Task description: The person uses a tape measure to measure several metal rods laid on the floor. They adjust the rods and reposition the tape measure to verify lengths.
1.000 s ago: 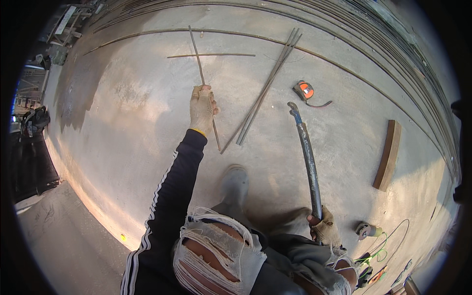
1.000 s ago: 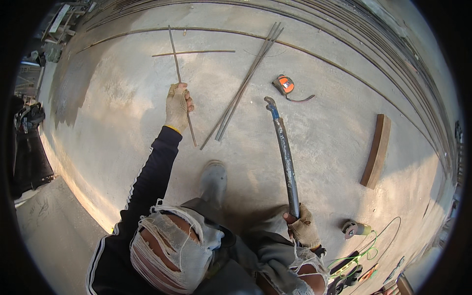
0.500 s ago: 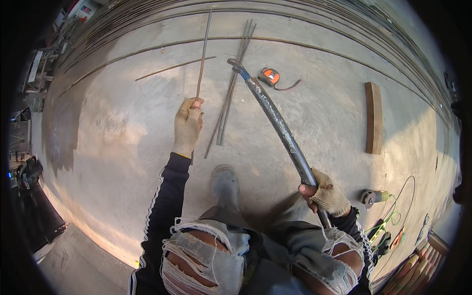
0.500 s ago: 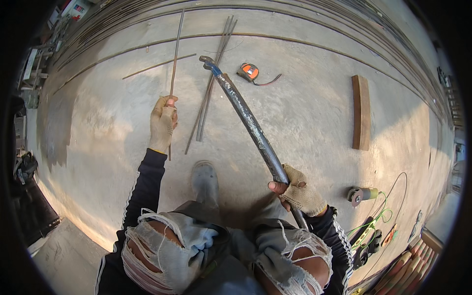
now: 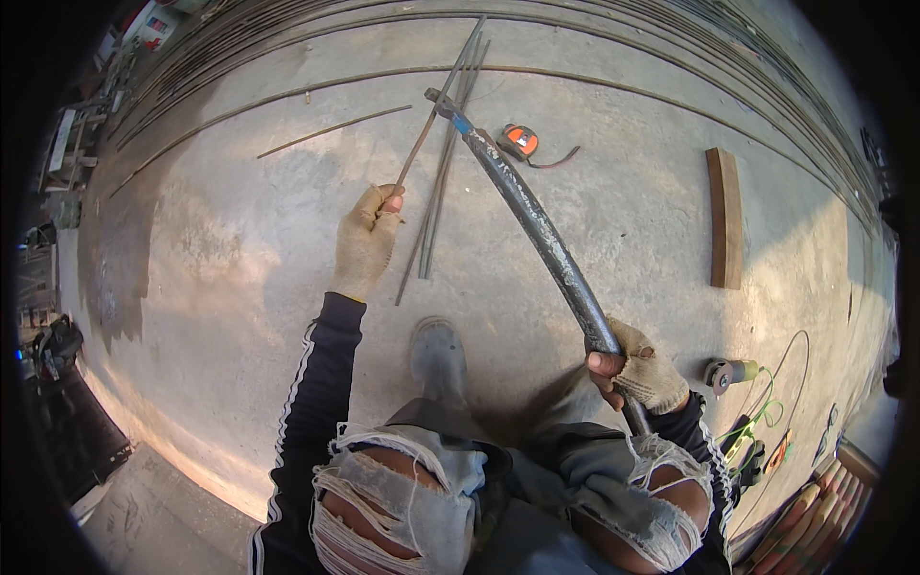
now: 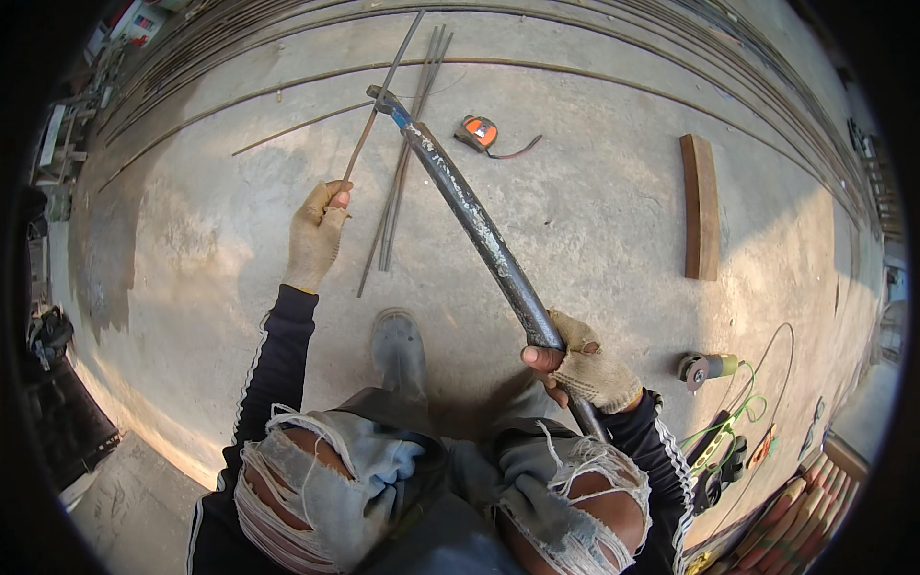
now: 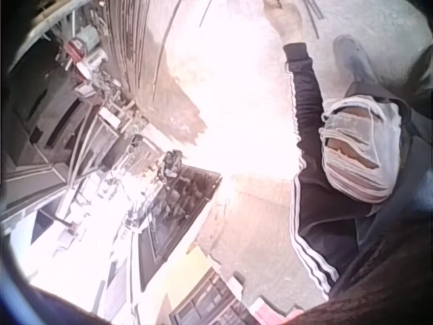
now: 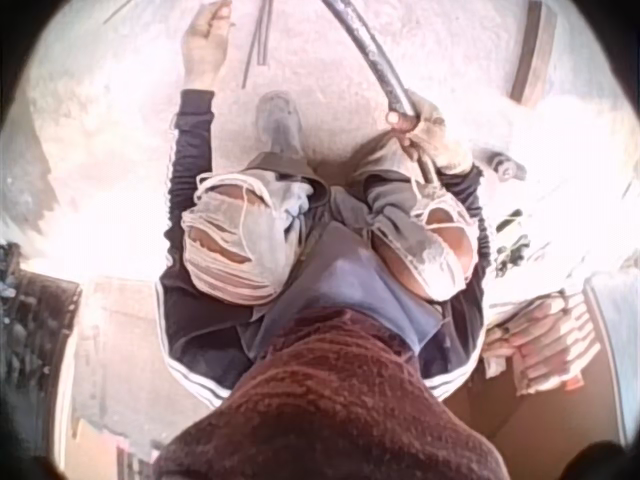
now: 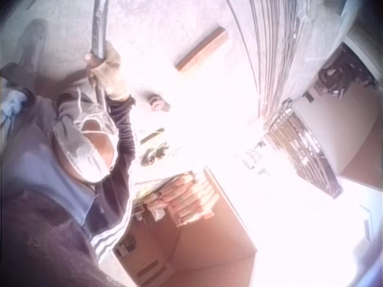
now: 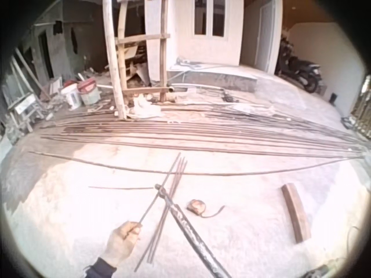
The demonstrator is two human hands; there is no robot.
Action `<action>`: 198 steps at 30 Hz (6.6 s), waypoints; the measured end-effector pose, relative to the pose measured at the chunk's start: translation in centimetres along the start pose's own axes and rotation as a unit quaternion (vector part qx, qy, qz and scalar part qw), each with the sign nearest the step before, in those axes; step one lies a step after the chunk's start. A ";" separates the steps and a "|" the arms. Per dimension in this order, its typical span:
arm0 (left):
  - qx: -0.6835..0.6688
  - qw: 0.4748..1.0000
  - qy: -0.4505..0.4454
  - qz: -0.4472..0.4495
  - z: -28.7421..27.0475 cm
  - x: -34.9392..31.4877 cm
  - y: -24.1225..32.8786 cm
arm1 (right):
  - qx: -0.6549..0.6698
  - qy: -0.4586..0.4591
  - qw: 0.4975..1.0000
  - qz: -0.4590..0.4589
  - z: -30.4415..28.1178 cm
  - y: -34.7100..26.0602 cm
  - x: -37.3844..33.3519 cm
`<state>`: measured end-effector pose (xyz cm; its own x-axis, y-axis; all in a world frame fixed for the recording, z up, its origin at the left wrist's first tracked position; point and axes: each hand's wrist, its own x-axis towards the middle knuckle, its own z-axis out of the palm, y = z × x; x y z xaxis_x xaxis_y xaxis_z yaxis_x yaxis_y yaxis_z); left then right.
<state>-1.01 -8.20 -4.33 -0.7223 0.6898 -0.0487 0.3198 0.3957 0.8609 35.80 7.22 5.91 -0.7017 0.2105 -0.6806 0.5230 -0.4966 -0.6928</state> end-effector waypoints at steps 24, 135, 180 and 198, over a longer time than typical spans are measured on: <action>-0.199 0.973 -0.048 -0.105 1.6 -1.5 2.5 | 0.051 0.004 0.999 0.017 0.9 0.0 -0.9; -0.153 0.970 -0.065 -0.178 7.0 12.2 -9.7 | -0.322 0.422 0.847 0.019 -11.9 13.4 7.5; -0.409 0.908 -0.020 -0.091 6.0 15.6 5.8 | -0.254 0.440 0.826 -0.245 -5.4 3.1 10.7; -0.683 0.660 -0.308 0.052 5.5 10.1 15.1 | -0.126 0.097 0.966 -0.202 5.7 -5.1 11.7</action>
<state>-0.11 8.09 5.35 -0.2188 0.9522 0.2133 -0.8078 -0.2994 0.5078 22.18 7.45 2.85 -0.7819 0.5113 -0.3566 0.3433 -0.1242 -0.9310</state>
